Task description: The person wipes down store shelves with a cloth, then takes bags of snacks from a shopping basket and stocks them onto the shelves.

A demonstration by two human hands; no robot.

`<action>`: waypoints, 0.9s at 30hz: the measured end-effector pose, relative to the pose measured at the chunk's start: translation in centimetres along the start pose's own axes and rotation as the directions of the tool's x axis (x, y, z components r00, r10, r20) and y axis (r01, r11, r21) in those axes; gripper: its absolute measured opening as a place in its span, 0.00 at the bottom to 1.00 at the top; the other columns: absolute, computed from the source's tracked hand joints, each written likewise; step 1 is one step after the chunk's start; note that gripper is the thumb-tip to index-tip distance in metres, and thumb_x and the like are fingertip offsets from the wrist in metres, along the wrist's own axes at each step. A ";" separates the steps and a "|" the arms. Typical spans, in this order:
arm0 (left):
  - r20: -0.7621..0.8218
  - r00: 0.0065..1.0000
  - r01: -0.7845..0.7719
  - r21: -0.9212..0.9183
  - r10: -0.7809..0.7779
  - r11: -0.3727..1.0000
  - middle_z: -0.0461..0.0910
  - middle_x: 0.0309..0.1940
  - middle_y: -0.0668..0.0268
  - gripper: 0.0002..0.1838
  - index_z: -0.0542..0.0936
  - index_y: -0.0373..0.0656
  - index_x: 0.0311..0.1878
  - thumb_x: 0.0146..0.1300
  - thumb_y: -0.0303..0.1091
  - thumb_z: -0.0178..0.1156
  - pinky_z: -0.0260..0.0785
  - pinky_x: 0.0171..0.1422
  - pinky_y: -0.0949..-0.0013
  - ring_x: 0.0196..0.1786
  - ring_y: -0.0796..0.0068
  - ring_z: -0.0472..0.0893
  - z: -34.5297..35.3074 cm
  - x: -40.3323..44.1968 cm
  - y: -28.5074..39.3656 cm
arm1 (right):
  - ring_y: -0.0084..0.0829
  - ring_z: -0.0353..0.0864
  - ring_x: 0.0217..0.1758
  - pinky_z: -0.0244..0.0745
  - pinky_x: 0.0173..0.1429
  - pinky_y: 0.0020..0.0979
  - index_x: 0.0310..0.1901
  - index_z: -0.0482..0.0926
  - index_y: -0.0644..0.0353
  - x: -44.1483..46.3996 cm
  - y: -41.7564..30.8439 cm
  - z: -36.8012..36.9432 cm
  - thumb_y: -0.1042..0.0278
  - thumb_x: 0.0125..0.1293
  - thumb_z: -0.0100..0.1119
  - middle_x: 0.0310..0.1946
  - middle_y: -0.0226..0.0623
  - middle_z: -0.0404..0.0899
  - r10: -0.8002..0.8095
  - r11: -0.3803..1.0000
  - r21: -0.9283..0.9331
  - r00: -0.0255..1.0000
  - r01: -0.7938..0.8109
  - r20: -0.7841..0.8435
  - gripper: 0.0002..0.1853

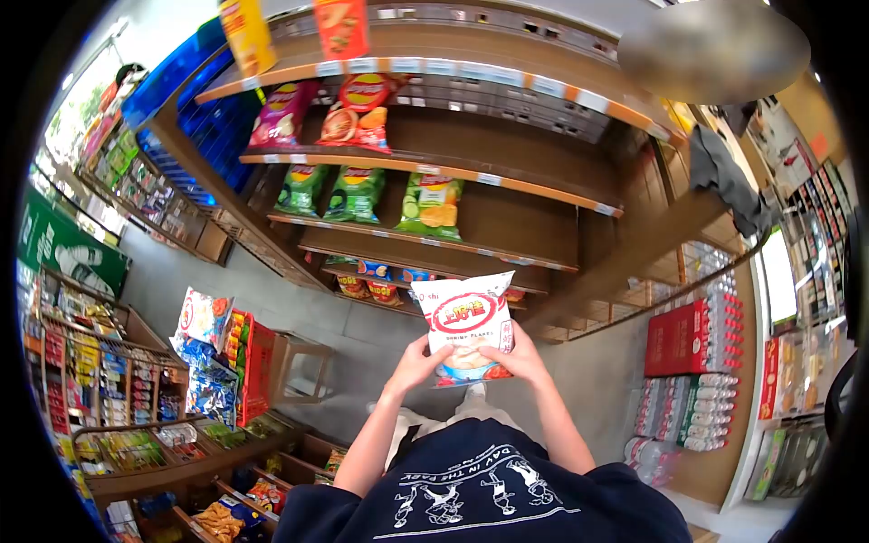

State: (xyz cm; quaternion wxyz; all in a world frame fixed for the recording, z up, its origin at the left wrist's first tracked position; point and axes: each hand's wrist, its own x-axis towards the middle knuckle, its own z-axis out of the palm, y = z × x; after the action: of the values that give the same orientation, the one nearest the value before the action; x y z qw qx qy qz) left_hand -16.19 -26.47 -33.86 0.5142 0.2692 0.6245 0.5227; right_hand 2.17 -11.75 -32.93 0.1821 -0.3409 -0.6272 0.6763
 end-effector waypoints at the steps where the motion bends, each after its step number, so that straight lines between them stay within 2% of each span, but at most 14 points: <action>1: 0.011 1.000 0.010 0.021 -0.011 1.000 0.81 0.51 0.61 0.27 0.75 0.31 0.59 0.65 0.43 0.65 0.71 0.59 0.69 0.51 0.75 0.78 0.9 0.4 -0.3 | 0.28 0.78 0.55 0.74 0.60 0.31 0.62 0.66 0.67 -0.5 0.5 -1.3 0.64 0.51 0.77 0.54 0.42 0.78 -0.021 1.000 0.006 1.000 0.021 -0.006 0.40; 3: 0.066 0.997 -0.049 0.106 0.042 0.993 0.82 0.49 0.60 0.26 0.77 0.32 0.57 0.62 0.41 0.68 0.73 0.56 0.68 0.48 0.74 0.80 2.8 1.4 -0.3 | 0.29 0.78 0.56 0.73 0.60 0.31 0.64 0.64 0.69 -1.3 0.8 -3.7 0.65 0.50 0.77 0.55 0.43 0.77 -0.054 0.998 -0.012 0.998 0.054 -0.033 0.42; 5: 0.094 0.994 -0.070 0.116 0.059 0.991 0.82 0.50 0.60 0.26 0.78 0.33 0.56 0.61 0.41 0.68 0.72 0.57 0.67 0.50 0.73 0.80 4.5 2.0 0.5 | 0.29 0.77 0.56 0.73 0.60 0.31 0.65 0.63 0.70 -2.3 0.8 -5.6 0.66 0.49 0.78 0.56 0.43 0.77 -0.098 0.995 -0.040 0.993 0.095 -0.064 0.44; 8: 0.229 0.972 -0.098 0.223 0.045 0.970 0.82 0.51 0.59 0.27 0.77 0.35 0.57 0.60 0.42 0.69 0.70 0.61 0.64 0.54 0.70 0.78 6.1 2.2 2.1 | 0.29 0.78 0.55 0.74 0.60 0.30 0.64 0.64 0.70 -4.2 0.8 -7.5 0.66 0.47 0.79 0.54 0.43 0.78 -0.056 0.995 0.081 0.994 0.063 -0.089 0.45; 12: 0.374 0.925 -0.164 0.250 0.061 0.954 0.82 0.51 0.60 0.27 0.78 0.37 0.58 0.59 0.42 0.70 0.69 0.62 0.63 0.54 0.69 0.78 7.5 3.2 1.6 | 0.27 0.79 0.53 0.75 0.58 0.30 0.61 0.68 0.70 -7.2 1.4 -8.8 0.67 0.45 0.79 0.50 0.40 0.80 -0.034 0.996 0.073 0.988 0.046 -0.151 0.42; 16: 0.399 0.914 -0.196 0.272 0.075 0.942 0.82 0.50 0.59 0.26 0.79 0.36 0.55 0.57 0.42 0.71 0.69 0.61 0.64 0.54 0.70 0.79 8.3 2.7 1.5 | 0.27 0.78 0.54 0.73 0.61 0.30 0.62 0.67 0.69 -9.3 1.0 -8.6 0.69 0.46 0.80 0.53 0.40 0.79 -0.038 0.998 0.041 0.979 0.047 -0.201 0.42; 19: 0.409 0.908 -0.212 0.252 0.095 0.944 0.83 0.49 0.59 0.26 0.79 0.36 0.55 0.57 0.41 0.71 0.70 0.60 0.65 0.53 0.70 0.79 8.1 2.2 0.3 | 0.31 0.81 0.51 0.83 0.48 0.32 0.58 0.69 0.69 -10.8 0.2 -7.5 0.71 0.48 0.78 0.49 0.41 0.80 0.090 0.993 0.090 0.965 -0.070 -0.246 0.36; 20: 0.412 0.906 -0.212 0.240 0.099 0.947 0.83 0.49 0.59 0.26 0.79 0.36 0.55 0.57 0.41 0.71 0.70 0.60 0.65 0.53 0.70 0.79 8.1 1.7 0.0 | 0.33 0.82 0.49 0.85 0.41 0.33 0.56 0.70 0.70 -11.1 0.8 -7.2 0.73 0.48 0.77 0.48 0.41 0.80 0.035 0.996 0.086 0.959 -0.011 -0.281 0.34; 21: 0.397 0.911 -0.220 0.228 0.116 0.948 0.83 0.49 0.59 0.26 0.79 0.35 0.54 0.56 0.40 0.71 0.71 0.59 0.65 0.52 0.70 0.80 8.3 1.3 -0.4 | 0.33 0.82 0.49 0.85 0.41 0.33 0.56 0.70 0.70 -11.4 1.6 -7.0 0.73 0.48 0.77 0.48 0.41 0.80 0.032 0.997 0.074 0.957 -0.012 -0.287 0.34; 23: 0.393 0.909 -0.229 0.199 0.137 0.953 0.83 0.48 0.58 0.25 0.79 0.35 0.54 0.56 0.39 0.71 0.72 0.57 0.65 0.51 0.71 0.80 8.6 0.6 -1.1 | 0.31 0.82 0.48 0.83 0.46 0.33 0.55 0.71 0.70 -12.1 2.0 -6.7 0.75 0.48 0.76 0.47 0.41 0.80 -0.071 0.996 -0.079 0.945 0.048 -0.321 0.33; 24: 0.382 0.911 -0.233 0.170 0.154 0.958 0.83 0.48 0.58 0.25 0.80 0.34 0.53 0.56 0.38 0.71 0.73 0.56 0.65 0.50 0.72 0.80 8.8 0.3 -1.5 | 0.31 0.82 0.48 0.83 0.46 0.33 0.55 0.71 0.70 -12.6 1.7 -6.5 0.75 0.48 0.76 0.47 0.41 0.80 -0.070 0.995 -0.095 0.942 0.040 -0.329 0.33; 26: 0.387 0.905 -0.218 0.066 0.177 0.974 0.84 0.46 0.58 0.23 0.80 0.33 0.52 0.55 0.35 0.71 0.74 0.55 0.66 0.48 0.74 0.81 9.5 -0.1 -2.5 | 0.30 0.82 0.47 0.78 0.52 0.32 0.57 0.71 0.69 -14.1 0.9 -5.9 0.76 0.47 0.73 0.47 0.42 0.82 -0.038 0.954 -0.285 0.910 -0.090 -0.414 0.33; 27: 0.387 0.913 -0.177 0.095 0.127 0.980 0.84 0.46 0.58 0.23 0.80 0.33 0.52 0.55 0.35 0.72 0.73 0.57 0.65 0.49 0.73 0.81 9.6 -0.5 -2.3 | 0.30 0.82 0.47 0.78 0.52 0.32 0.57 0.71 0.69 -15.1 1.0 -5.9 0.76 0.47 0.73 0.47 0.42 0.82 -0.026 0.950 -0.295 0.910 -0.107 -0.414 0.33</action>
State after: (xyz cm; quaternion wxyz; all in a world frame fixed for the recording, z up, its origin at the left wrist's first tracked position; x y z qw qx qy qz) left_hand -6.65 -24.06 -35.12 0.5646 0.4451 0.5226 0.4583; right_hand 16.98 -17.78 -30.30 0.2404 -0.5134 -0.6657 0.4852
